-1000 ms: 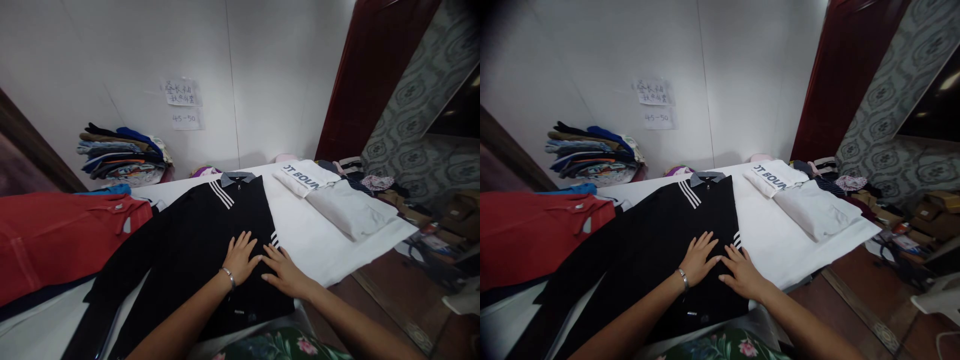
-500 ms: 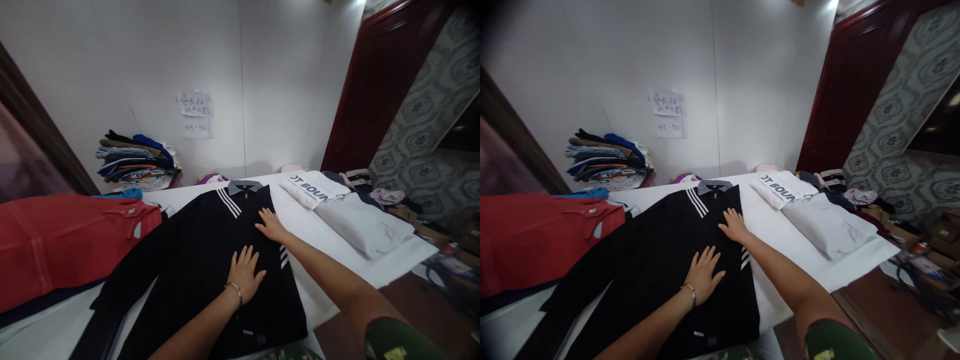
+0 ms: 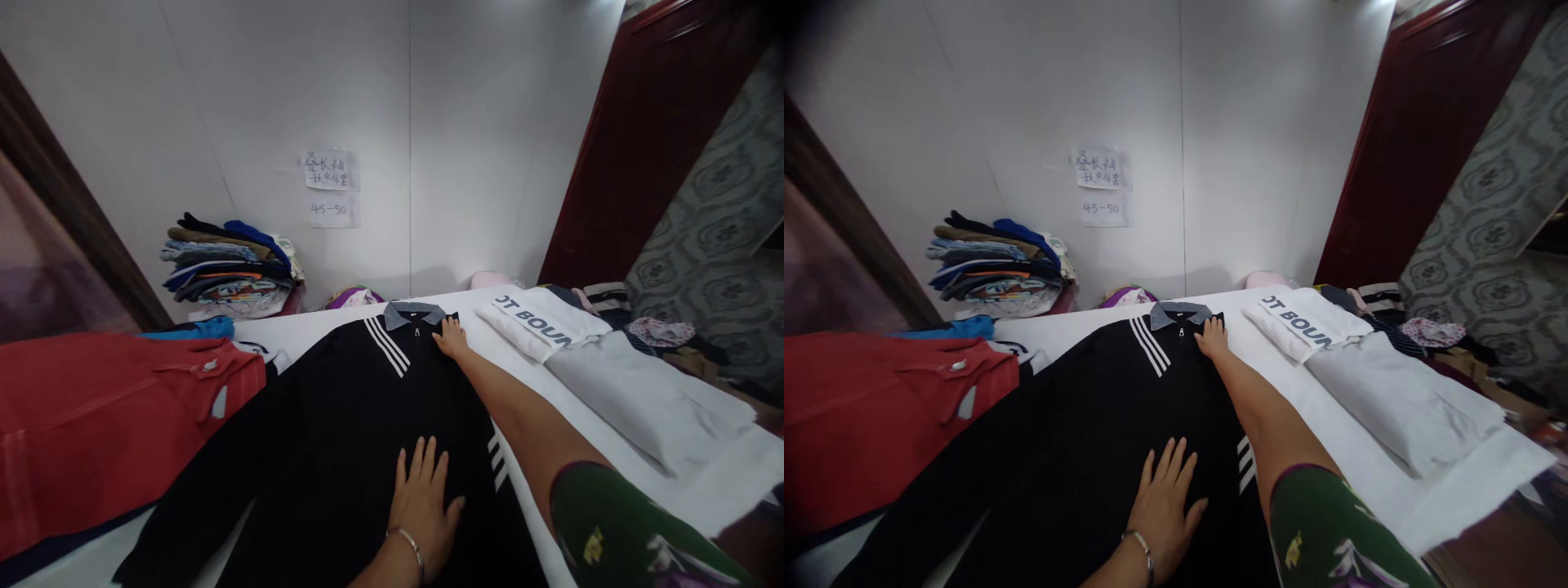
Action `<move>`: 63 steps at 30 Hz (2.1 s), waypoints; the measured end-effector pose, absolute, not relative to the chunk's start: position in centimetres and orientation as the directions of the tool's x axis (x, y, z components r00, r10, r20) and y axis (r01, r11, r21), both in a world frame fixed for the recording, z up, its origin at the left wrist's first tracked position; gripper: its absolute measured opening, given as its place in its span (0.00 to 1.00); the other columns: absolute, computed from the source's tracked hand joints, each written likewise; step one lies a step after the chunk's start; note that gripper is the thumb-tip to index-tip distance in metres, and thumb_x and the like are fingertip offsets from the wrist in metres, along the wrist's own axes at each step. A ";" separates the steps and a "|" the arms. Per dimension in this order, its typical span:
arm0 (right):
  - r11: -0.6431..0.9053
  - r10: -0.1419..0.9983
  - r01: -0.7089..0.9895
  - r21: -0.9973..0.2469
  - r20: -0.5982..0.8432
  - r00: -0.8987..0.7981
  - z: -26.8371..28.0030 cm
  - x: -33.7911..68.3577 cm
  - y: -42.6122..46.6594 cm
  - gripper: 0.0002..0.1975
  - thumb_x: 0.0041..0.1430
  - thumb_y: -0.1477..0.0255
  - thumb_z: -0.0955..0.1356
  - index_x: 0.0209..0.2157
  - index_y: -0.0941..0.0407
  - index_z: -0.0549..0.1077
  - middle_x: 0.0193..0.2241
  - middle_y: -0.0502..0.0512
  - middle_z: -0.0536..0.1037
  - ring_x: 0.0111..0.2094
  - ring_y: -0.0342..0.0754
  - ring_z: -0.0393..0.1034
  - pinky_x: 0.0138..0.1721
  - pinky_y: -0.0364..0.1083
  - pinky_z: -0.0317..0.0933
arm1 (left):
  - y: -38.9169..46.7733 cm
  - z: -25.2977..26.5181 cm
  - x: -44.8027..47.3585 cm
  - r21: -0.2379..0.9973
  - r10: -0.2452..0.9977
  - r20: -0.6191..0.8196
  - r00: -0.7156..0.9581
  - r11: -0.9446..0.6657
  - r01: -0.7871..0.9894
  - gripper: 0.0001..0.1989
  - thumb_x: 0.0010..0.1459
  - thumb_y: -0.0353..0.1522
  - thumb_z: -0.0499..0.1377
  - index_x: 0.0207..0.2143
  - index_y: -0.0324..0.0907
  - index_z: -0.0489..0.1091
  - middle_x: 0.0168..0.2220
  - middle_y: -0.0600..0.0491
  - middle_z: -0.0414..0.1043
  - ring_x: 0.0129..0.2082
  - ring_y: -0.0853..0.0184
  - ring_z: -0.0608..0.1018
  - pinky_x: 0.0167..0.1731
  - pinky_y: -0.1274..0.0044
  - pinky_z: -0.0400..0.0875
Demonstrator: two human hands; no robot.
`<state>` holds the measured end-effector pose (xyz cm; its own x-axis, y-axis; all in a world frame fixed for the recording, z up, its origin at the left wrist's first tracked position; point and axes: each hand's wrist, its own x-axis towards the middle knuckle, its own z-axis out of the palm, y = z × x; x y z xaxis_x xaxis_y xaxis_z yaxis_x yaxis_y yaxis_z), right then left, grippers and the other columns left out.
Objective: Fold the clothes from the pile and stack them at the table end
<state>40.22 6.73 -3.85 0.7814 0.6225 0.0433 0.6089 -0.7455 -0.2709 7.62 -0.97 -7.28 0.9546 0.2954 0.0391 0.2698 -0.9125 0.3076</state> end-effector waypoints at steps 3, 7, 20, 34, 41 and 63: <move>-0.766 0.605 0.590 -0.256 0.021 0.796 -4.9 42.3 8.1 0.34 0.64 0.60 0.54 0.65 0.64 0.43 0.67 0.63 0.39 0.67 0.57 0.30 0.62 0.56 0.34 | -0.6 -8.0 7.8 0.311 0.281 0.009 0.960 -0.913 0.265 0.31 0.60 0.47 0.48 0.63 0.45 0.55 0.67 0.47 0.43 0.66 0.52 0.49 0.61 0.52 0.46; -0.764 0.630 0.599 -0.240 -0.071 0.774 -6.9 44.0 9.3 0.34 0.64 0.56 0.54 0.65 0.62 0.47 0.67 0.62 0.43 0.66 0.56 0.33 0.62 0.57 0.34 | -0.3 -9.1 8.2 0.319 0.247 -0.032 0.968 -0.916 0.244 0.33 0.58 0.47 0.50 0.63 0.46 0.53 0.67 0.46 0.42 0.66 0.50 0.48 0.60 0.48 0.47; -0.732 0.669 0.642 -0.229 -0.062 0.741 -6.1 42.7 7.6 0.34 0.64 0.54 0.50 0.65 0.58 0.46 0.67 0.59 0.39 0.67 0.54 0.29 0.62 0.57 0.32 | -0.5 -8.2 8.0 0.304 0.260 -0.007 0.965 -0.919 0.250 0.32 0.59 0.47 0.49 0.63 0.46 0.54 0.67 0.46 0.43 0.66 0.51 0.50 0.61 0.51 0.48; -0.712 0.702 0.689 -0.139 -0.100 0.705 -7.1 37.9 3.7 0.32 0.65 0.55 0.51 0.64 0.57 0.51 0.66 0.60 0.45 0.66 0.55 0.36 0.62 0.58 0.36 | -1.7 -6.4 7.3 0.408 0.308 0.014 0.951 -0.870 0.276 0.36 0.60 0.53 0.40 0.63 0.43 0.54 0.67 0.45 0.44 0.67 0.56 0.44 0.63 0.54 0.38; -0.638 0.767 0.759 -0.126 -0.020 0.641 -5.8 33.4 1.9 0.31 0.65 0.56 0.52 0.64 0.56 0.53 0.66 0.61 0.48 0.66 0.56 0.37 0.61 0.59 0.38 | -1.9 -6.3 7.1 0.427 0.301 0.027 0.953 -0.866 0.261 0.36 0.59 0.53 0.40 0.63 0.42 0.54 0.67 0.44 0.43 0.67 0.57 0.43 0.63 0.55 0.36; -0.513 0.857 0.855 -0.078 0.011 0.516 -8.2 26.2 -3.4 0.31 0.65 0.57 0.53 0.63 0.58 0.54 0.65 0.62 0.50 0.66 0.56 0.40 0.61 0.60 0.38 | 1.1 -2.4 6.4 0.498 0.474 0.070 0.878 -0.779 0.381 0.29 0.59 0.49 0.46 0.58 0.46 0.62 0.65 0.47 0.53 0.64 0.57 0.56 0.60 0.61 0.53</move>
<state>26.15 -3.39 -8.21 0.5155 0.8568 0.0110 0.8547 -0.5132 -0.0784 6.44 1.06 -2.40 0.8779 0.4736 0.0699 0.3808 -0.7794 0.4975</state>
